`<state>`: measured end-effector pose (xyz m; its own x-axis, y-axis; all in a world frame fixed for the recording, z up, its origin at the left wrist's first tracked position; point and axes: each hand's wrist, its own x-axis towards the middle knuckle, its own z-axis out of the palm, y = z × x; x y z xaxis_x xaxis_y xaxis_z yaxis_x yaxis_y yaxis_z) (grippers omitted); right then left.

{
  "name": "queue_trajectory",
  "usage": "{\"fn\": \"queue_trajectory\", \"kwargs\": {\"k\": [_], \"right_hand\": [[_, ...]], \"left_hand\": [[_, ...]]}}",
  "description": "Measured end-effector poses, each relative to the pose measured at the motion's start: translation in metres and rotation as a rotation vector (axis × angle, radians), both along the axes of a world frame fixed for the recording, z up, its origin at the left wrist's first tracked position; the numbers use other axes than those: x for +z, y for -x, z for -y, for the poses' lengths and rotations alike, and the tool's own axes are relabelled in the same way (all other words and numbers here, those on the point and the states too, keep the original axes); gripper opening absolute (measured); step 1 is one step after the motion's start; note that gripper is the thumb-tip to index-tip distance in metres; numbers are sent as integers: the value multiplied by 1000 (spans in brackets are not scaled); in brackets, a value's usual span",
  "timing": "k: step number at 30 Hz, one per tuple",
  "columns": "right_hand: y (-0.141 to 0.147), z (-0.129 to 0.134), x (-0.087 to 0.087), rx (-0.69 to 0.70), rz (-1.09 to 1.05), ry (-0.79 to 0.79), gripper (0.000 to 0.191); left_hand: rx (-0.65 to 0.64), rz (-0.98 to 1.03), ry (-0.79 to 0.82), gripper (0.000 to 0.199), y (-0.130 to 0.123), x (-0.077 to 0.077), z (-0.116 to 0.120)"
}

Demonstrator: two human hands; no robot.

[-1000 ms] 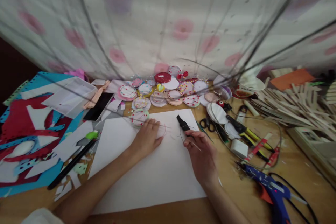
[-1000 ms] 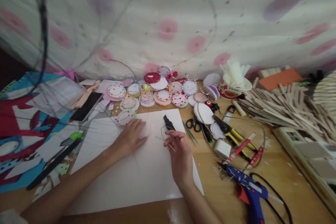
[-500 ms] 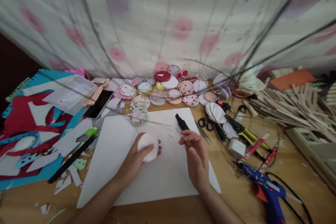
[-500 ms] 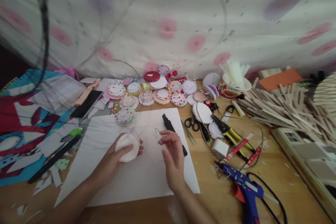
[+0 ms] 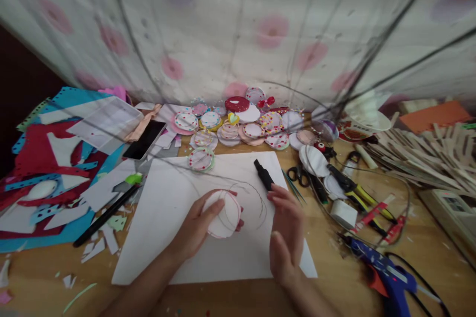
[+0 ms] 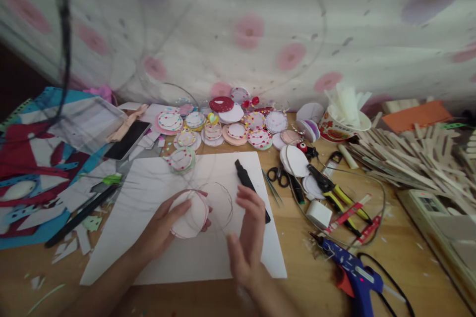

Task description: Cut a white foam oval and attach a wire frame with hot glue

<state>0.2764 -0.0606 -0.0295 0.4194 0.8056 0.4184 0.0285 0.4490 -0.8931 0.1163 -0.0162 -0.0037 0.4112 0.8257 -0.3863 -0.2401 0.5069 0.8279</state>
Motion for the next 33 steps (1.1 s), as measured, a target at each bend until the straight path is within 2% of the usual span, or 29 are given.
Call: {"fn": "queue_trajectory", "kwargs": {"k": [2, 5, 7, 12, 16, 19, 22, 25, 29, 33], "right_hand": [[-3, -4, 0, 15, -158, 134, 30], [-6, -8, -2, 252, -282, 397, 23], [-5, -9, -4, 405, -320, 488, 17], [0, -9, -10, 577, -387, 561, 12], [1, -6, -17, 717, -433, 531, 10], [2, -5, -17, 725, -323, 464, 12], [4, -6, -13, 646, -190, 435, 13], [4, -7, -8, 600, -93, 436, 14], [2, -8, -7, 602, -48, 431, 16], [1, -8, -8, 605, -50, 421, 16]], "left_hand": [[-40, 60, 12, 40, 10, -1, -5], [-91, 123, -1, 35, 22, -5, -11], [-122, 155, -1, 33, 26, -9, -14], [-145, 219, 52, 34, 30, -20, -18], [-173, 187, 100, 36, 31, -22, -15], [-182, 114, 147, 33, 32, -20, -11], [-179, 62, 179, 31, 32, -19, -10], [-232, 81, 193, 30, 33, -19, -10], [-304, 148, 192, 32, 32, -24, -10], [-314, 158, 173, 29, 31, -26, -9]]}}
